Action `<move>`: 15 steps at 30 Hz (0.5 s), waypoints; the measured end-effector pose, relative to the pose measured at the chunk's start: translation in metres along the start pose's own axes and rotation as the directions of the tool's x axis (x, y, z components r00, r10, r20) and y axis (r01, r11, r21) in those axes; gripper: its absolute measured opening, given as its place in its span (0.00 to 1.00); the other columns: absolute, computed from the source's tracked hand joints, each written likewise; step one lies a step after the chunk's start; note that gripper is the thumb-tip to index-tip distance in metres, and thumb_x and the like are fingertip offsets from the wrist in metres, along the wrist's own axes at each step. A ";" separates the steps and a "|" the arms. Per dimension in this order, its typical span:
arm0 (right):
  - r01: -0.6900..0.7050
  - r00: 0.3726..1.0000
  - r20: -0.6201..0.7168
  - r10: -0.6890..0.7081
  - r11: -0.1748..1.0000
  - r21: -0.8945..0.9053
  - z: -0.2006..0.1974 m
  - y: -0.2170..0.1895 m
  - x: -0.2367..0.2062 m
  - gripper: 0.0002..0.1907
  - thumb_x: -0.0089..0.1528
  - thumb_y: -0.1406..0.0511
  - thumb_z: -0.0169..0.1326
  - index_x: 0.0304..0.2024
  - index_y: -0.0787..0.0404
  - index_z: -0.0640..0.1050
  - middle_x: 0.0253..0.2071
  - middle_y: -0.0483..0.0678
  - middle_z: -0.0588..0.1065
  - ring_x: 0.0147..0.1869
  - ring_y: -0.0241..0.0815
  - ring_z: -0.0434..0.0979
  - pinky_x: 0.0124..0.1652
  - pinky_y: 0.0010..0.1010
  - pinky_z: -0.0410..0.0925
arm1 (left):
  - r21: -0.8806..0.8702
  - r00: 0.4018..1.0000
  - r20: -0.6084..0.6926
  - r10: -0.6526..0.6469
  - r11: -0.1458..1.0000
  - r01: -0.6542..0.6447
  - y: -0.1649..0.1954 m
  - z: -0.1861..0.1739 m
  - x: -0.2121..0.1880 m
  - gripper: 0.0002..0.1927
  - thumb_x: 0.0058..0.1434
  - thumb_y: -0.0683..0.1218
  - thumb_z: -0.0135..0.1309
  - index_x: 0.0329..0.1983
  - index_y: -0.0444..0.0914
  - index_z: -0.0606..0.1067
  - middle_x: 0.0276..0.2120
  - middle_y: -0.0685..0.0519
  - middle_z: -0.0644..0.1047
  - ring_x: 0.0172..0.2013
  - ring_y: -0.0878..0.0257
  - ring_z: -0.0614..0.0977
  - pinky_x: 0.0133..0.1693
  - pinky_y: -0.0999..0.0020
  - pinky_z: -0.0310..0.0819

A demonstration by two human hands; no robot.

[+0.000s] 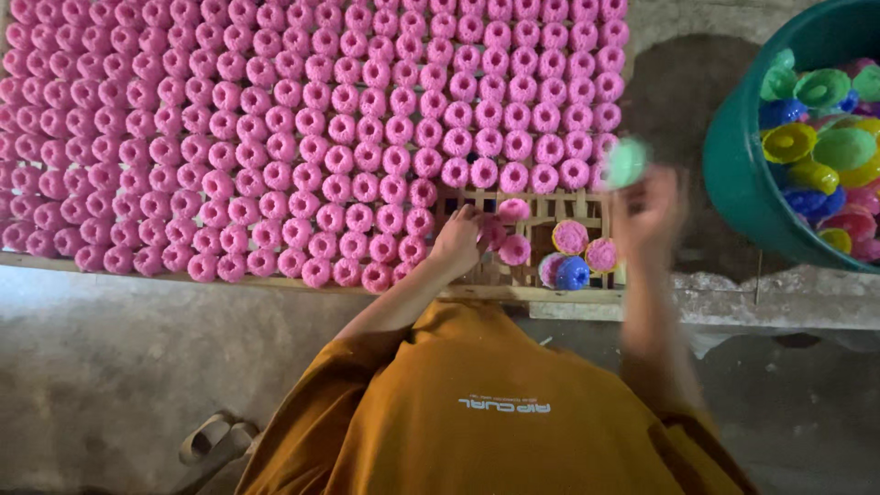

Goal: The person removes pink flower-shaped candles from colorful plastic molds and places them on a wooden drying rack. The empty molds are collected and placed into a green bucket. The process is repeated continuously across the batch.

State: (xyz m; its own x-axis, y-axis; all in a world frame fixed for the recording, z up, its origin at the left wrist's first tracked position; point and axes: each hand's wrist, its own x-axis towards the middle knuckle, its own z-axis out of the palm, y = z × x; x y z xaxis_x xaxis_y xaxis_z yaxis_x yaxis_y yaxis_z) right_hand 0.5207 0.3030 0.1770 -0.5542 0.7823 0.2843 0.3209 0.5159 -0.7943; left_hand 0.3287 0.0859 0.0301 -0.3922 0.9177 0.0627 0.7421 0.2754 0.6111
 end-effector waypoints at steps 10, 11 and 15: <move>0.154 0.979 0.104 -0.175 0.970 0.186 0.041 0.051 -0.003 0.09 0.63 0.71 0.61 0.46 0.65 0.78 0.41 0.53 0.77 0.39 0.38 0.78 0.37 0.32 0.71 | 0.094 0.938 0.132 -0.320 0.946 0.310 0.033 -0.035 0.012 0.22 0.50 0.45 0.63 0.49 0.40 0.71 0.43 0.46 0.79 0.51 0.49 0.79 0.54 0.50 0.68; 0.469 0.877 0.170 -0.450 0.878 -0.094 0.063 0.051 -0.017 0.06 0.64 0.70 0.61 0.44 0.62 0.82 0.41 0.53 0.79 0.42 0.48 0.80 0.42 0.37 0.73 | 0.100 0.939 0.091 -0.332 0.941 0.323 0.032 -0.042 0.012 0.23 0.52 0.45 0.62 0.51 0.40 0.71 0.40 0.46 0.80 0.49 0.50 0.80 0.57 0.51 0.66; 0.256 0.921 0.339 -0.193 0.954 -0.152 0.127 0.045 -0.034 0.10 0.59 0.66 0.64 0.41 0.65 0.81 0.38 0.58 0.79 0.40 0.58 0.80 0.41 0.44 0.72 | 0.160 0.960 -0.095 -0.264 0.948 0.277 0.013 -0.064 0.010 0.18 0.56 0.46 0.61 0.50 0.42 0.73 0.35 0.48 0.81 0.46 0.51 0.80 0.60 0.52 0.62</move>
State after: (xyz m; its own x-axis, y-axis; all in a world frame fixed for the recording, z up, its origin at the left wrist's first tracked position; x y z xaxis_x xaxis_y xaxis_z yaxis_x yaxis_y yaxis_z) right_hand 0.4565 0.2550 0.0628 -0.8327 0.5022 0.2331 0.2811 0.7462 -0.6034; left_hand 0.2995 0.0803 0.0896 -0.6241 0.7809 -0.0263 0.6817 0.5607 0.4701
